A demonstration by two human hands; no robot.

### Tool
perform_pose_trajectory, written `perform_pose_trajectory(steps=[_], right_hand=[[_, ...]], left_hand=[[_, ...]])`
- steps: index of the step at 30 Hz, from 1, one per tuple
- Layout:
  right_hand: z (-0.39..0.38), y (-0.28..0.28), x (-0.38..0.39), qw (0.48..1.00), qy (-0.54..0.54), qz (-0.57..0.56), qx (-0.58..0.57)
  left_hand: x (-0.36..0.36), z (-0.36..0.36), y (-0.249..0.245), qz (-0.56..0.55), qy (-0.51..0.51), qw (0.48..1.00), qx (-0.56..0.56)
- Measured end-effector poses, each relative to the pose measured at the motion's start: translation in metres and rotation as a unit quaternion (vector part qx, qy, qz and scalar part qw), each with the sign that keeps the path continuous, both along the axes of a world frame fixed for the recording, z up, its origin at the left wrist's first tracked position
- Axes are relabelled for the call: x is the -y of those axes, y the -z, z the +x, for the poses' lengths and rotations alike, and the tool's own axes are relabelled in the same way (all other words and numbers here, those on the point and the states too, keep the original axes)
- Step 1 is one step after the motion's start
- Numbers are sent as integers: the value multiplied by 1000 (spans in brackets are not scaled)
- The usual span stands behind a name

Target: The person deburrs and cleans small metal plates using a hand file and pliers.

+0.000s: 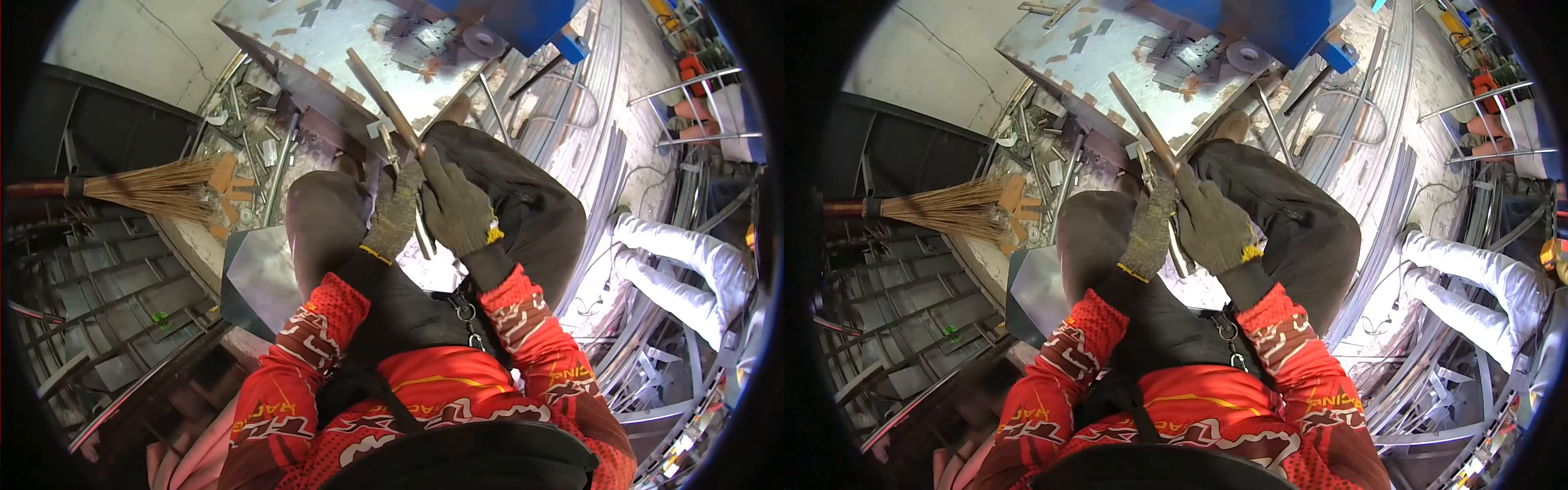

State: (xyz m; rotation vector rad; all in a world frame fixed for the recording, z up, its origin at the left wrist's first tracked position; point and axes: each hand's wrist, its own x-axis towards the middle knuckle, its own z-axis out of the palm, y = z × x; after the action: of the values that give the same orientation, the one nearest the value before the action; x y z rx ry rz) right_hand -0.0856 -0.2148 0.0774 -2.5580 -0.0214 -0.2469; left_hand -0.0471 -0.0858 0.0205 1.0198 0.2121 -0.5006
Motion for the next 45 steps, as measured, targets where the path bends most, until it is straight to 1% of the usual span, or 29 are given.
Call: perform_pose_trajectory(steps=[2,4,6,7,10,11,14,15,18,19,20,21,22,23,24,26,27,28,29,32,34,36,37,38,40,41,42,43,45], right_hand=[[5,4,2,999,-11,-26,26],[-13,-4,5,999,-23,-18,20],[-52,3,4,1000,-1,-28,-6],[-69,3,4,1000,-1,-7,-6],[-63,1,2,999,22,8,-35],[-48,5,5,1000,3,2,8],[-27,10,2,998,-19,-17,63],[-25,10,1,997,-18,-12,74],[-35,5,1,998,-10,20,58],[-42,6,3,995,13,39,89],[-50,7,4,990,37,58,120],[-59,2,4,990,89,98,42],[-59,1,5,990,89,97,40],[-56,1,7,989,84,94,74],[-54,1,9,987,79,90,108],[-51,4,4,990,75,92,76],[-48,7,1,996,47,66,43],[-44,12,-3,999,18,40,10],[-34,24,-7,998,14,37,54],[12,24,-12,993,17,77,92],[11,31,-11,989,11,86,116],[-13,29,-10,990,8,97,100],[-32,27,-8,992,13,118,47],[-52,29,-4,992,10,116,45],[-78,33,-1,960,15,276,51],[-86,30,0,960,15,276,51],[-89,14,2,963,76,259,21],[-91,4,5,961,137,239,-8],[-84,4,11,964,129,229,31]], left_hand=[[1,3,-3,54,-16,998,17],[-4,-1,0,6,-27,1000,7],[-10,-1,8,-155,-14,975,-159],[-11,-1,12,-101,7,988,-115],[-7,-1,21,-48,9,993,-112],[-7,-3,30,-92,-20,995,-40],[-23,30,23,-52,25,995,-82],[-14,30,21,-20,-26,998,-48],[-17,21,14,-108,-20,990,-91],[-21,20,26,-108,-22,989,-94],[-28,19,45,-130,27,988,-85],[-35,18,65,-151,75,983,-75],[-42,21,65,-173,125,975,-63],[-52,26,63,-229,217,942,-114],[-49,24,56,-230,217,942,-114],[-34,12,42,-138,116,979,-96],[-24,10,29,-139,114,979,-96],[-14,7,16,-96,54,992,-68],[-9,6,7,-52,-5,998,-40],[-9,2,15,-37,-2,999,7],[-12,0,4,-25,8,1000,-13],[-11,2,5,-45,-14,998,-45],[-20,7,26,-88,48,994,-51],[-28,8,26,-90,45,994,-52],[-39,9,17,-212,108,955,-175],[-38,13,13,-188,102,958,-189],[-38,13,10,-188,103,958,-188],[-40,13,6,-230,121,949,-181],[-41,11,-4,-307,145,925,-169]])
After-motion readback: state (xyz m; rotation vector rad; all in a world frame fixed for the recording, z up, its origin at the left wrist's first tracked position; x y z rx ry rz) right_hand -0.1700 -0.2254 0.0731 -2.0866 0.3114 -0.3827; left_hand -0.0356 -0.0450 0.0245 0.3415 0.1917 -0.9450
